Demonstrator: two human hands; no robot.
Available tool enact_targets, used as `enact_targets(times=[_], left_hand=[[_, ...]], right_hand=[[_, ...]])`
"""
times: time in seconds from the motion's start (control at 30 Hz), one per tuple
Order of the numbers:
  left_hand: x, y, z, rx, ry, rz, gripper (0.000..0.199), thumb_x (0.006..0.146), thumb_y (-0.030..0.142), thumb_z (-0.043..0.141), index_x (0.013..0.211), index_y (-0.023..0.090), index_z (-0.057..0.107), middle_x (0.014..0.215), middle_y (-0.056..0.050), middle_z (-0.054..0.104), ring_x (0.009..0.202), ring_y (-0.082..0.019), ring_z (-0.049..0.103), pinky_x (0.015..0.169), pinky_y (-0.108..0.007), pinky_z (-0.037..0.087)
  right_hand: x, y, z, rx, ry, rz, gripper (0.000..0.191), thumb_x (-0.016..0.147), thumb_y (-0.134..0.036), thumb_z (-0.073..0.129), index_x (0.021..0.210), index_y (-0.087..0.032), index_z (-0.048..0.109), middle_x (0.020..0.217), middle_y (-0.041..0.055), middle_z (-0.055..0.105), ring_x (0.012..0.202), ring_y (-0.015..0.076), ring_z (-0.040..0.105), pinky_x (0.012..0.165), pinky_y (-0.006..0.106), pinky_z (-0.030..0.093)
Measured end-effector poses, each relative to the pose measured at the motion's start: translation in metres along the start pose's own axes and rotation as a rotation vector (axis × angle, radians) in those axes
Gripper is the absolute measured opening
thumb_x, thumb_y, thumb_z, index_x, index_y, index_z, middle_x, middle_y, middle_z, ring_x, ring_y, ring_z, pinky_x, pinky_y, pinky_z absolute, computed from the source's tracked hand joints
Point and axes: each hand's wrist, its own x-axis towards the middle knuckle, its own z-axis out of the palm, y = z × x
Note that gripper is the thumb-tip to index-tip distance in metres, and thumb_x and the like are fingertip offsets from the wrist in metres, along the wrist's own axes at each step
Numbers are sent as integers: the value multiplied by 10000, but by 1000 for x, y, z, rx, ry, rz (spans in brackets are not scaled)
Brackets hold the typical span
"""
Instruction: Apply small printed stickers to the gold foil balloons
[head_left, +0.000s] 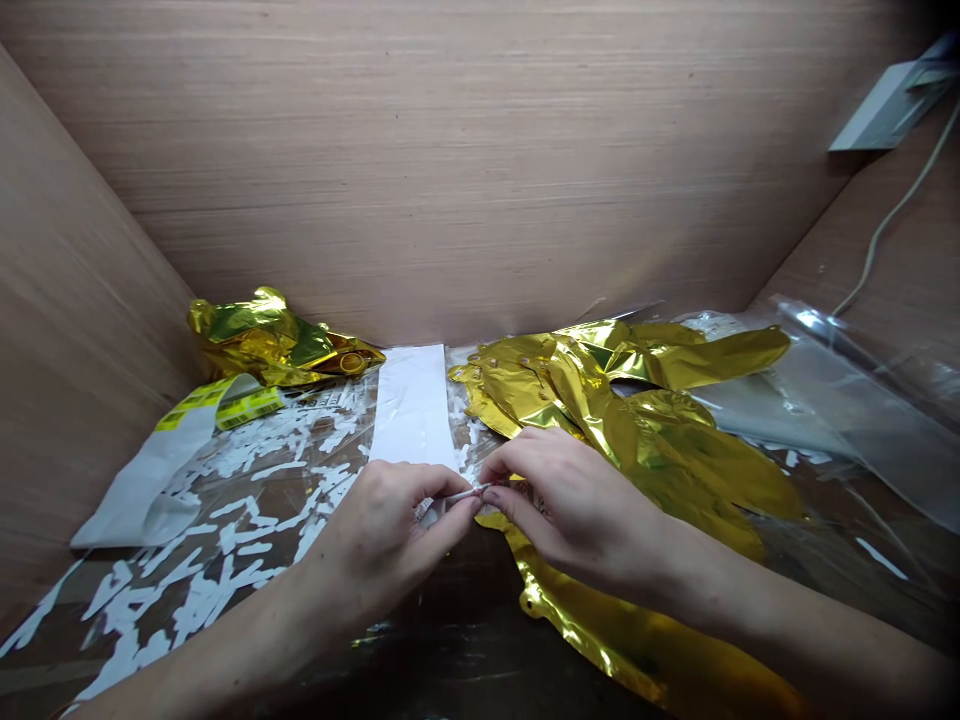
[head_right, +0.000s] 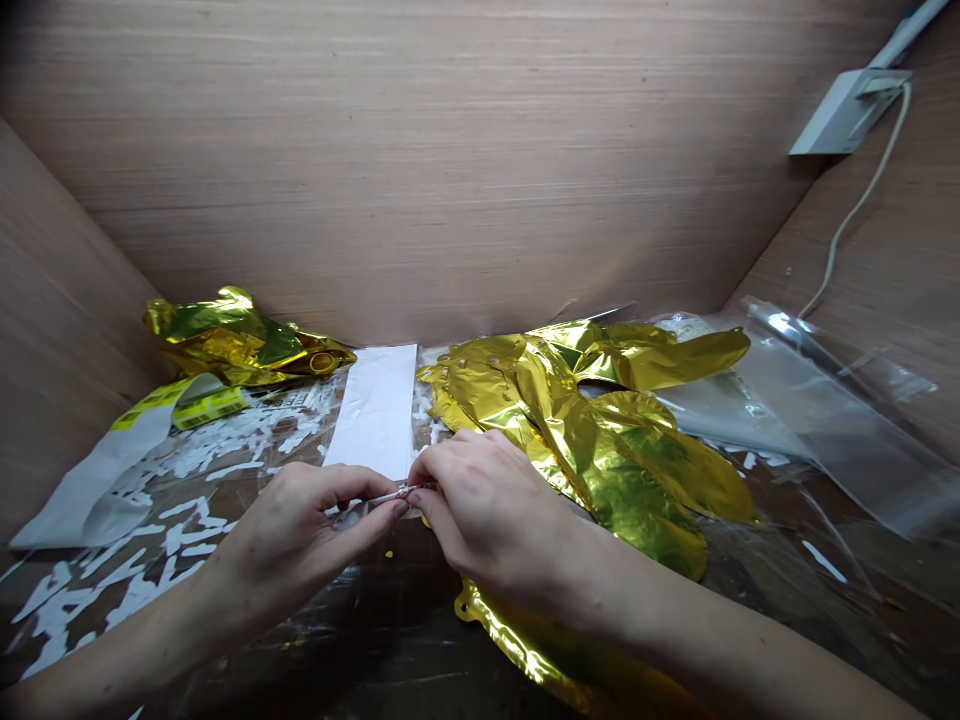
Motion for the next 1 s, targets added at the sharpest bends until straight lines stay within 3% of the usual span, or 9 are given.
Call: enact_targets(times=[0.2,0.57,0.7,0.77,0.87,0.93,1.0], left_hand=[[0,0,0,25,4,5,187,912,263,636,799,219,778,687,59,732,574,-87,583,606,-206,414],[-2,0,0,163,-61,39,238,955,259,584,795,233,758,692,32,723,644,-149,606,662,-270,400],[-1,-5,-5,176,-111,157,192,925,373,674,843,214,743,705,14,708,673,-163,623,702,-288,417],[2,-9,-8,189,-118,231,181,893,369,706,864,195,744,717,2,705,686,-167,638,709,-291,429],[7,-16,-11,213,-56,254,129,884,227,633,869,194,757,711,7,718,637,-139,642,647,-262,428],[11,-20,-12,245,-31,275,167,870,196,600,876,206,766,693,19,721,596,-123,633,603,-246,418],[15,-25,-15,332,11,345,192,877,230,578,855,203,767,676,10,710,578,-129,615,593,-257,410]], right_hand=[[0,-9,-1,-181,-42,-52,183,1025,-230,506,978,-182,676,883,29,702,886,203,578,837,373,364],[-2,-12,1,-234,52,-179,171,999,-171,536,905,-155,677,859,44,726,893,203,626,873,364,402],[-3,-5,4,-231,52,-190,122,961,-129,570,895,-152,670,837,44,726,870,202,642,854,359,427],[-2,0,9,-214,72,-205,117,947,-101,572,895,-146,667,846,51,732,867,203,654,856,364,448],[0,4,13,-151,171,-274,130,941,-61,560,921,-136,664,938,83,754,964,219,678,893,376,484],[0,3,8,-47,241,-337,133,945,-56,559,960,-134,665,1010,98,758,1048,223,677,922,376,507],[-1,1,-7,111,262,-310,118,952,-86,579,1001,-142,672,1056,91,754,1062,204,679,928,358,528]])
